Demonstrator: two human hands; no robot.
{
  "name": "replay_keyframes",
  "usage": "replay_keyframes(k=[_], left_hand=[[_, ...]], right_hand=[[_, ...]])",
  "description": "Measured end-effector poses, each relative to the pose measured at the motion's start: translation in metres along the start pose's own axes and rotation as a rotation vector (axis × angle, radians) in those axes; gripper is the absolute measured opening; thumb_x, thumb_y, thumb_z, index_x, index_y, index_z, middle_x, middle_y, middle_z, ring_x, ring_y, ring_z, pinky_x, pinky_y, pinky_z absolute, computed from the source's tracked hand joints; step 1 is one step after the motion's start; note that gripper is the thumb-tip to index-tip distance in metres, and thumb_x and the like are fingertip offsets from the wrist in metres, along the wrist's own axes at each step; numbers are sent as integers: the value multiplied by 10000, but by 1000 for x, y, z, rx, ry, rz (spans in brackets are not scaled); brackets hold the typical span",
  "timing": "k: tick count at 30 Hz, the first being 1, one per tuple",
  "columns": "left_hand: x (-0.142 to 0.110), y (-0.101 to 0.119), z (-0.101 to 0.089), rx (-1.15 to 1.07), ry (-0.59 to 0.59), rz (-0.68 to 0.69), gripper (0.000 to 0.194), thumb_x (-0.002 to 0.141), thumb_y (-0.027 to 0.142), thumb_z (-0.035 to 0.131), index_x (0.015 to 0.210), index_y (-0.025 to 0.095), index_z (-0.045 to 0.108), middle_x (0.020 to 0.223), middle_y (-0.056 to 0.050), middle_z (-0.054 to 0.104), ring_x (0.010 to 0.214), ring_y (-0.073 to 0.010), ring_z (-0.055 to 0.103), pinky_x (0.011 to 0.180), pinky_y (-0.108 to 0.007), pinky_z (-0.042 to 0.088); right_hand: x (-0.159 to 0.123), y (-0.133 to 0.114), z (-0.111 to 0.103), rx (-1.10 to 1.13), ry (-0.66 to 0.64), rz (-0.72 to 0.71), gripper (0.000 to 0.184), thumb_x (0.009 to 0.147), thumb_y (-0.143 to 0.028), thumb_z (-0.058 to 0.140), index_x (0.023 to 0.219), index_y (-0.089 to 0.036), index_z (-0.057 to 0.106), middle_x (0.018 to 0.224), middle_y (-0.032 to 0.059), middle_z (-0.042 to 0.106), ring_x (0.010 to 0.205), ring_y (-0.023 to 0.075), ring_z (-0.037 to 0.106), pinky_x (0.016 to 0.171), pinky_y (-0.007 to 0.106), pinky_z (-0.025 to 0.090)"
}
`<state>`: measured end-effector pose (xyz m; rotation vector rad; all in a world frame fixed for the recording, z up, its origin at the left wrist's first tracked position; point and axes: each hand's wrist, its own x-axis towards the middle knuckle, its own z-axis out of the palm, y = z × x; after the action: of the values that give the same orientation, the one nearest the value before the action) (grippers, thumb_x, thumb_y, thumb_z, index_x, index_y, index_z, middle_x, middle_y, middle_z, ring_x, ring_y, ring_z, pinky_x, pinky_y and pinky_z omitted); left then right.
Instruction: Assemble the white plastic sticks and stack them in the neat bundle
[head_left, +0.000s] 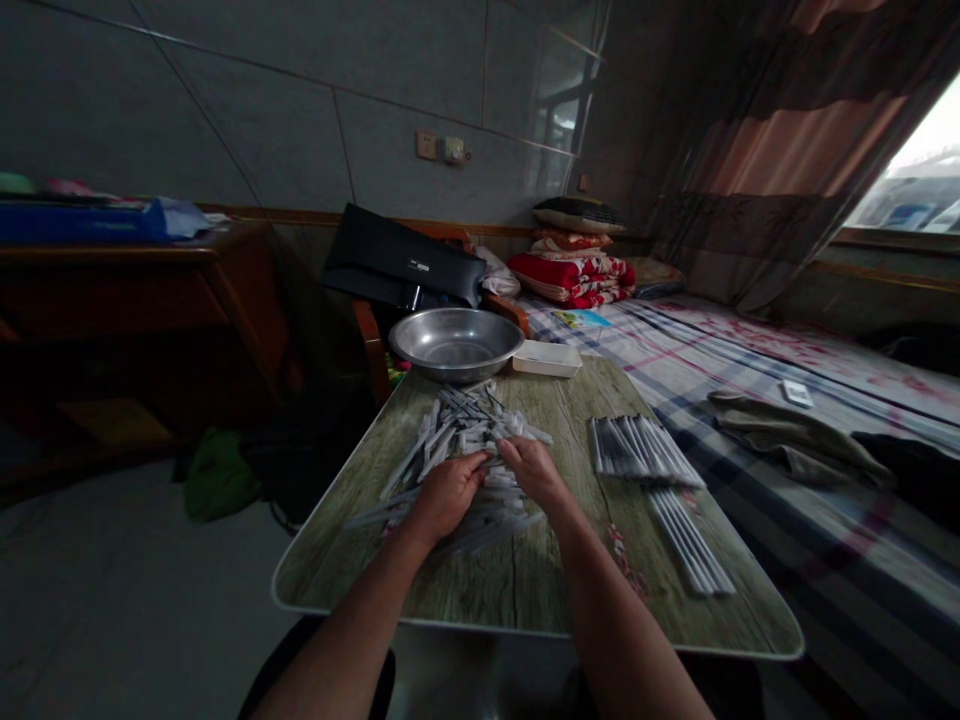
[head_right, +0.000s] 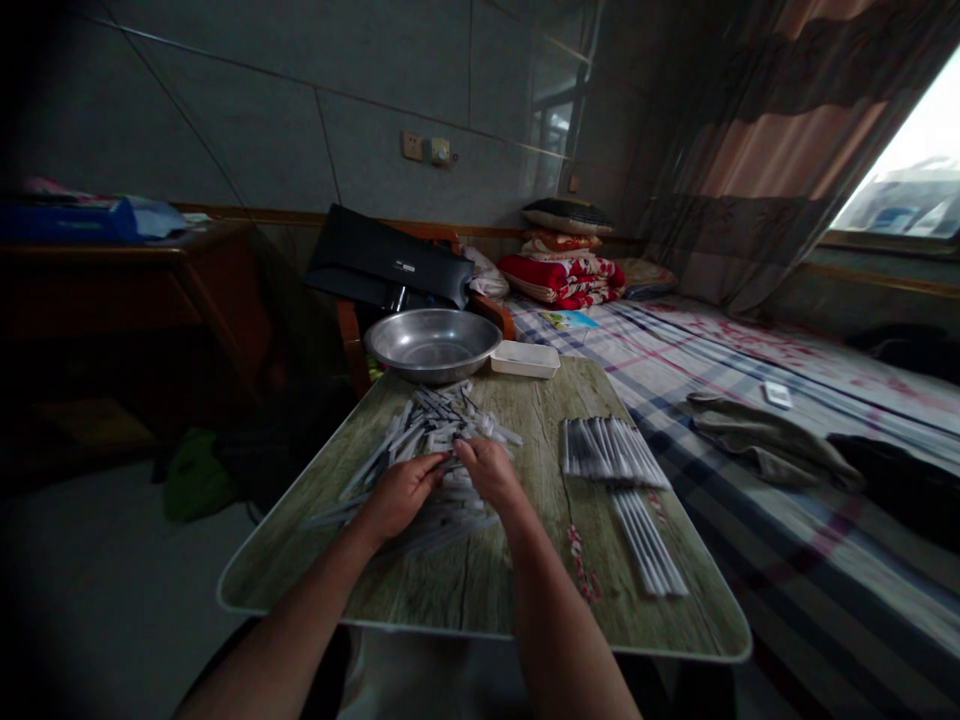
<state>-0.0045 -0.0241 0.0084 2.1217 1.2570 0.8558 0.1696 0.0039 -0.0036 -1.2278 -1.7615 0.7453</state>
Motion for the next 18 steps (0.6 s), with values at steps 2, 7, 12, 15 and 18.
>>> replay_keyframes(k=[2,7,12,15,18], left_hand=[[0,0,1,21,-10,-5,343,904,226,468,1185,216,665,1202,-77,696,1123,-231,637,982,-337,449],[1,0,1,87,-15,-24,340,937,263,436,1194,201,650,1142,-95,718,1057,-248,667,923,-359,481],[1,0,1,152,-11,-44,332,928,228,445,1188,196,649,1116,-101,723,1039,-245,672,905,-345,482],[1,0,1,152,-16,-25,325,927,223,445,1175,194,653,1141,-104,714,1058,-243,664,916,-345,477],[0,0,1,134,-15,-18,325,936,238,437,1185,212,643,1122,-88,722,1033,-231,672,894,-336,487]], right_hand=[[-1,2,0,82,6,63,468,888,-507,397,531,-205,395,511,-34,364,501,99,337,502,251,258],[-5,8,-3,459,-99,123,256,815,-435,543,916,-199,546,632,-49,480,490,96,416,454,215,313],[-3,9,-2,257,-129,81,218,825,-402,536,761,-195,518,560,-59,445,482,89,407,465,208,307],[-2,6,-2,85,-85,54,361,881,-429,459,605,-198,445,525,-42,422,492,90,389,480,219,288],[-3,4,-2,162,-73,54,350,890,-450,440,648,-199,470,538,-42,425,497,96,394,483,223,295]])
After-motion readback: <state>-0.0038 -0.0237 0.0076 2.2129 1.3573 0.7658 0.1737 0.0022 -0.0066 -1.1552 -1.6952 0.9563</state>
